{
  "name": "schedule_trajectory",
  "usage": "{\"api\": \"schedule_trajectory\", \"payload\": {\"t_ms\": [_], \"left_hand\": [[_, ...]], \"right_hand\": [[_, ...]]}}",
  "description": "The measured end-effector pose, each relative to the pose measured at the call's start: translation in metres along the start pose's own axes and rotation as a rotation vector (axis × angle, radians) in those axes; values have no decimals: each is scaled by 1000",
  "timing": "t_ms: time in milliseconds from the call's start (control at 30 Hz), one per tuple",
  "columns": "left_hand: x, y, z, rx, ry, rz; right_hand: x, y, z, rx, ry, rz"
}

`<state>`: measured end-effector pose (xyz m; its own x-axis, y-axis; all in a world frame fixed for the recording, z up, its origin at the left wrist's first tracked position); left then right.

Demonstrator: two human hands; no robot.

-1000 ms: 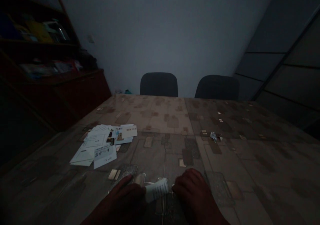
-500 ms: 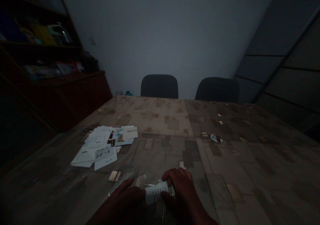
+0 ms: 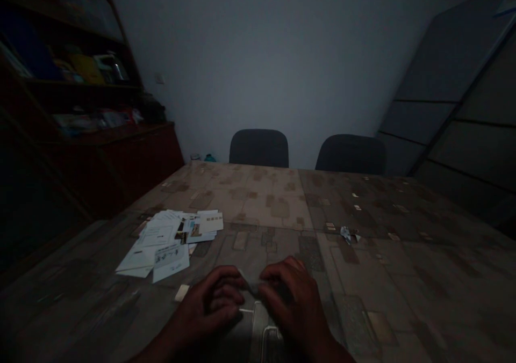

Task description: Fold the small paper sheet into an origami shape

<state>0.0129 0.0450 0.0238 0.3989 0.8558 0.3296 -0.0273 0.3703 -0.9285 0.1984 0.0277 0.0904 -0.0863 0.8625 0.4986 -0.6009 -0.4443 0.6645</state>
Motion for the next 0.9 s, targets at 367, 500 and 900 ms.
{"api": "schedule_trajectory", "payload": {"t_ms": [367,500,900], "left_hand": [[1,22,-11,-377,-113,190],[0,13,-15,-374,-34,297],[4,-1,-9,160,-76,225]], "right_hand": [[-11,-28,-15,51,81,-229],[-11,-22,-16,48,84,-189],[-23,-14,-39,29,64,-299]]}}
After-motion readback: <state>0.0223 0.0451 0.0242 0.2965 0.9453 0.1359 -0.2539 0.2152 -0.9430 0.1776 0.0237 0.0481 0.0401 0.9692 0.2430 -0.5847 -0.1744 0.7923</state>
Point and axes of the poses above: each hand's wrist, its own x-axis towards the middle knuckle, its own z-axis out of the back of the hand, y = z × x, the point moved 5 cm from there along x, towards the middle knuckle, and after that the axes turned 8 degrees about -z, right-handed, at the moved point
